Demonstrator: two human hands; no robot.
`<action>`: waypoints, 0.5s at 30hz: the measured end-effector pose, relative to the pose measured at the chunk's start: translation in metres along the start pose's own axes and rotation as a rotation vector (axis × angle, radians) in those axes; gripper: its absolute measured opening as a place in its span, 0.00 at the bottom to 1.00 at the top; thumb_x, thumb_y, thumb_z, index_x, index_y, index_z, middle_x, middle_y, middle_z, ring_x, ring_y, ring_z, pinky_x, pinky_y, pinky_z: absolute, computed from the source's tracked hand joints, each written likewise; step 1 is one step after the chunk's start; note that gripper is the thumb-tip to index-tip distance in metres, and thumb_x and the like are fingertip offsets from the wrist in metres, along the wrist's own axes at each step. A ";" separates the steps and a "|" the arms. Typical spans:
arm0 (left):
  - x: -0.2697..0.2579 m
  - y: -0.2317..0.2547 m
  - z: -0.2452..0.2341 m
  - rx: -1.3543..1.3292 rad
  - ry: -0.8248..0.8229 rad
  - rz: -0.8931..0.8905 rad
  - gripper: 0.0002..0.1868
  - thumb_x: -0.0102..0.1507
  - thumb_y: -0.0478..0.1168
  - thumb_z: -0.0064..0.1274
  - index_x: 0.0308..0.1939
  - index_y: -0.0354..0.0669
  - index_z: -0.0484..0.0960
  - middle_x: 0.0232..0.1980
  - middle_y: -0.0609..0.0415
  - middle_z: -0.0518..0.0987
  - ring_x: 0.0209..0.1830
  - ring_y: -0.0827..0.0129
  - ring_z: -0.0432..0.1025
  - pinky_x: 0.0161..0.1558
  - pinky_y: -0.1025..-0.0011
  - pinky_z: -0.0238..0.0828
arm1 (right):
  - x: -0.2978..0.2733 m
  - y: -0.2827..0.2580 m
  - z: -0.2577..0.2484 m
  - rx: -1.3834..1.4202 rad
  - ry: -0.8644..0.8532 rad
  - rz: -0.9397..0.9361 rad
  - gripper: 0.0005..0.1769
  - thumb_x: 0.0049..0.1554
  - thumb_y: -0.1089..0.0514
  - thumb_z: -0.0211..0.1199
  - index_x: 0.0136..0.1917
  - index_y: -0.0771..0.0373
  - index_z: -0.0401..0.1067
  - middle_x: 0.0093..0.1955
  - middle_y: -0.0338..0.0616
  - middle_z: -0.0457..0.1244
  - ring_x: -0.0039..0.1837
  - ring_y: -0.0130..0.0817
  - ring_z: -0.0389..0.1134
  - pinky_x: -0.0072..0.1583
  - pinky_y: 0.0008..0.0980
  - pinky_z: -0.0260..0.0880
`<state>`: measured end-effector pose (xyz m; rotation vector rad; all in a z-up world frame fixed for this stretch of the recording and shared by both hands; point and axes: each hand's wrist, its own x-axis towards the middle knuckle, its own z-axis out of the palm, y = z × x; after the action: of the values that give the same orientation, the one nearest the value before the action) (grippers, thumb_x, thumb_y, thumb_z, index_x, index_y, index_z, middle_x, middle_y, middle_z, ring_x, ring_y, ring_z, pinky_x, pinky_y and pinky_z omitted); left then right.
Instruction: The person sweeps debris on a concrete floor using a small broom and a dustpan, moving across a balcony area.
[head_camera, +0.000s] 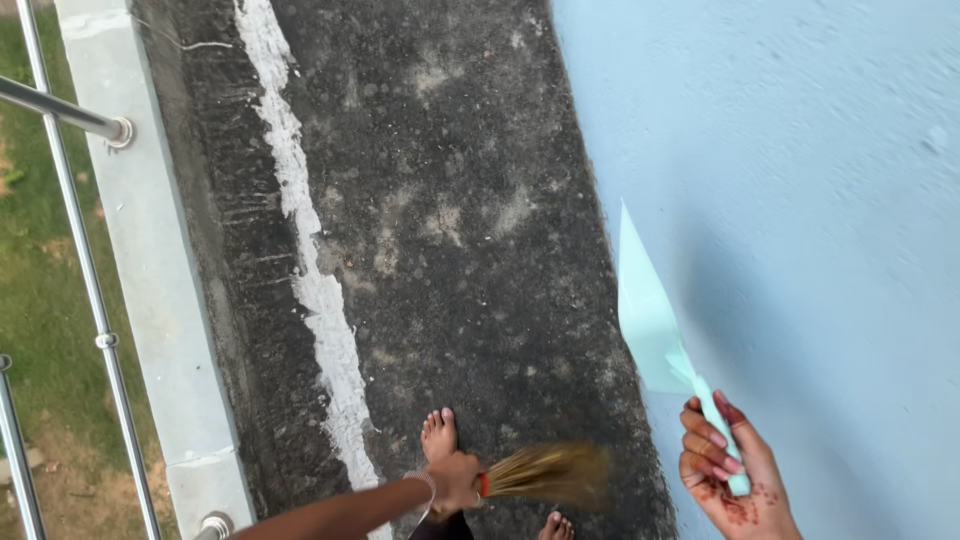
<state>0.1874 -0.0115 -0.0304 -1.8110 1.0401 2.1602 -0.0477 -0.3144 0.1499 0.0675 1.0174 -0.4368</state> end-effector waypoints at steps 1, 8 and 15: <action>0.018 -0.012 -0.023 0.026 0.052 -0.057 0.18 0.67 0.49 0.49 0.56 0.43 0.75 0.47 0.39 0.82 0.46 0.47 0.80 0.46 0.51 0.78 | 0.005 -0.001 0.012 0.017 -0.021 -0.005 0.13 0.69 0.55 0.55 0.51 0.69 0.62 0.30 0.30 0.52 0.24 0.14 0.49 0.26 0.19 0.48; 0.077 -0.023 -0.243 -0.504 1.159 -0.262 0.22 0.62 0.49 0.53 0.57 0.45 0.73 0.47 0.38 0.82 0.48 0.39 0.77 0.50 0.48 0.76 | 0.026 -0.002 0.070 0.081 0.048 -0.015 0.12 0.68 0.56 0.58 0.51 0.67 0.63 0.30 0.30 0.53 0.24 0.13 0.48 0.28 0.16 0.50; -0.061 -0.032 -0.129 -0.242 0.571 0.234 0.18 0.68 0.41 0.40 0.56 0.40 0.80 0.46 0.40 0.83 0.47 0.56 0.81 0.55 0.59 0.74 | 0.043 0.015 0.107 0.070 0.072 -0.009 0.11 0.68 0.55 0.57 0.51 0.66 0.63 0.31 0.30 0.53 0.24 0.12 0.48 0.28 0.14 0.50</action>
<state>0.3251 -0.0426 0.0073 -2.6406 1.1787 1.9994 0.0639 -0.3419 0.1685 0.1422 1.0736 -0.4814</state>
